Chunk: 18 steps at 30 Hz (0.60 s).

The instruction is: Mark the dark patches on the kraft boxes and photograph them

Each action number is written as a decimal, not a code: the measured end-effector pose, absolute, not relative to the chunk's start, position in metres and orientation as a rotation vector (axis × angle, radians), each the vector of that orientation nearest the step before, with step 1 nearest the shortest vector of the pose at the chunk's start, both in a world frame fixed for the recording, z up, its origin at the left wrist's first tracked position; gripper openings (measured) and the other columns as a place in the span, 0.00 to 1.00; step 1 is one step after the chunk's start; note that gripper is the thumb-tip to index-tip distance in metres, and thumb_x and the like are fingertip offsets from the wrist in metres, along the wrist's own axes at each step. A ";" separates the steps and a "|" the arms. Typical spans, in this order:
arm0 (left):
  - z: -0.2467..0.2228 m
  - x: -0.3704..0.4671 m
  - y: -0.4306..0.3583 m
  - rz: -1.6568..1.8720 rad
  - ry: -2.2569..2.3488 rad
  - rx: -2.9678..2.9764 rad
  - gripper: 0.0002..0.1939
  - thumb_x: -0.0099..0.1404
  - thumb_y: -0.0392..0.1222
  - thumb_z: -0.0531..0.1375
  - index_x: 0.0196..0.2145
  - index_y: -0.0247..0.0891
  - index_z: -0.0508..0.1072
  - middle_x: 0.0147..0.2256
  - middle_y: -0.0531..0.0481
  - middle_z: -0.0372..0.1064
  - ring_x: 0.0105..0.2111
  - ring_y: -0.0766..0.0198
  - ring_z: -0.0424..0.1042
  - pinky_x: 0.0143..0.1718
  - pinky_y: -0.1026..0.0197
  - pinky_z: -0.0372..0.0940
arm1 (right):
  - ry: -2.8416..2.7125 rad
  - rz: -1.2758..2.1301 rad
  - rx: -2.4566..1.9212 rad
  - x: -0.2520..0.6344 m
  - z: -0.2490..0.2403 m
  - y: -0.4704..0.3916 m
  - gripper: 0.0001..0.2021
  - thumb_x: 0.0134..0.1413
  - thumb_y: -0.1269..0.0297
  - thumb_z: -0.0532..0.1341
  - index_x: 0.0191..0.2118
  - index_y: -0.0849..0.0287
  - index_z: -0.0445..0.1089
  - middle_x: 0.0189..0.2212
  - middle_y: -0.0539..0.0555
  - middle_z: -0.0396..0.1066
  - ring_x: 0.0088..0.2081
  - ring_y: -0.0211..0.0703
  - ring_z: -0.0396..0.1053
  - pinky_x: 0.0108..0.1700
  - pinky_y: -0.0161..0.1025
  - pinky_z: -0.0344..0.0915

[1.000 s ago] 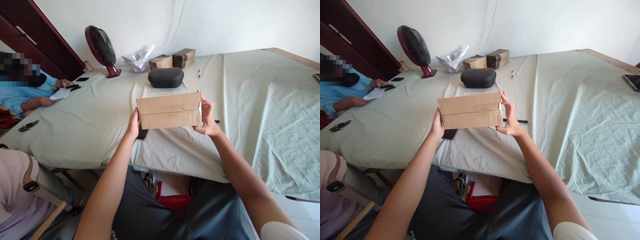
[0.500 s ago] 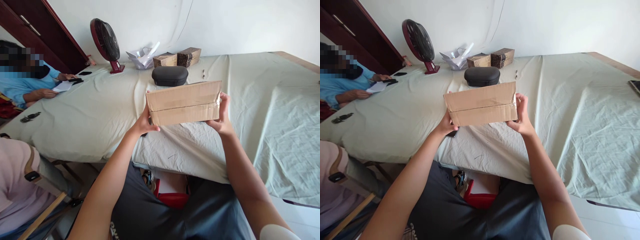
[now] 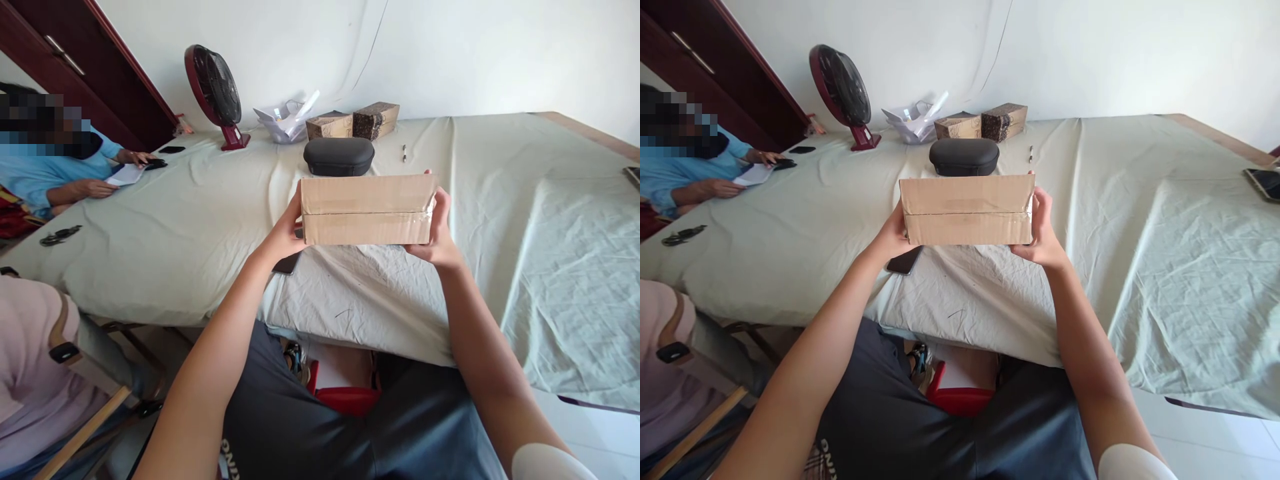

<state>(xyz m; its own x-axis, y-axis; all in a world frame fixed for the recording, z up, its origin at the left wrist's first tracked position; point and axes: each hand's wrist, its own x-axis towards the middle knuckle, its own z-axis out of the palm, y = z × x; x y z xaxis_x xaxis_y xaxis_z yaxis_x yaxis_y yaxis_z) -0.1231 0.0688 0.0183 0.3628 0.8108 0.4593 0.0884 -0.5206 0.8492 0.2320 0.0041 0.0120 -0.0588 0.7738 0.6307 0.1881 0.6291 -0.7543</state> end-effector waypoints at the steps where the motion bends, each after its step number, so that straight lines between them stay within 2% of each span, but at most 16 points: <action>1: 0.019 -0.124 0.068 1.179 0.774 1.902 0.60 0.44 0.45 0.81 0.72 0.51 0.62 0.72 0.35 0.58 0.73 0.36 0.58 0.67 0.41 0.67 | -1.591 0.592 -0.822 0.232 0.012 0.004 0.57 0.26 0.36 0.81 0.65 0.37 0.58 0.79 0.48 0.48 0.80 0.70 0.40 0.78 0.70 0.47; 4: 0.019 -0.129 0.067 1.105 0.764 2.013 0.64 0.48 0.46 0.80 0.75 0.52 0.54 0.75 0.35 0.51 0.75 0.36 0.54 0.67 0.41 0.67 | -1.580 0.627 -0.823 0.233 0.014 0.005 0.58 0.24 0.39 0.83 0.65 0.38 0.59 0.79 0.50 0.47 0.80 0.69 0.37 0.78 0.71 0.44; 9: 0.014 -0.134 0.069 1.122 0.785 2.100 0.59 0.49 0.49 0.80 0.73 0.46 0.59 0.69 0.31 0.62 0.70 0.37 0.64 0.62 0.48 0.72 | -1.623 0.602 -0.794 0.237 0.012 0.005 0.60 0.25 0.43 0.84 0.68 0.37 0.58 0.79 0.50 0.49 0.80 0.69 0.41 0.78 0.69 0.45; 12: 0.014 -0.136 0.069 1.121 0.806 2.187 0.57 0.53 0.54 0.78 0.74 0.44 0.57 0.68 0.30 0.64 0.69 0.39 0.65 0.61 0.48 0.72 | -1.678 0.566 -0.787 0.239 0.010 0.006 0.60 0.30 0.41 0.82 0.70 0.36 0.56 0.78 0.50 0.49 0.79 0.69 0.45 0.78 0.69 0.48; 15: 0.020 -0.139 0.068 1.118 0.824 2.324 0.56 0.57 0.58 0.76 0.74 0.45 0.55 0.69 0.31 0.62 0.70 0.40 0.64 0.64 0.45 0.69 | -1.759 0.521 -0.788 0.241 0.009 0.007 0.59 0.35 0.39 0.80 0.73 0.34 0.52 0.77 0.50 0.52 0.77 0.69 0.49 0.76 0.69 0.52; 18: 0.024 -0.143 0.068 1.122 0.833 2.400 0.57 0.55 0.60 0.76 0.74 0.47 0.55 0.71 0.32 0.60 0.72 0.38 0.61 0.70 0.39 0.62 | -1.781 0.478 -0.813 0.242 0.008 0.007 0.58 0.38 0.36 0.78 0.73 0.34 0.51 0.75 0.51 0.55 0.76 0.70 0.52 0.75 0.69 0.54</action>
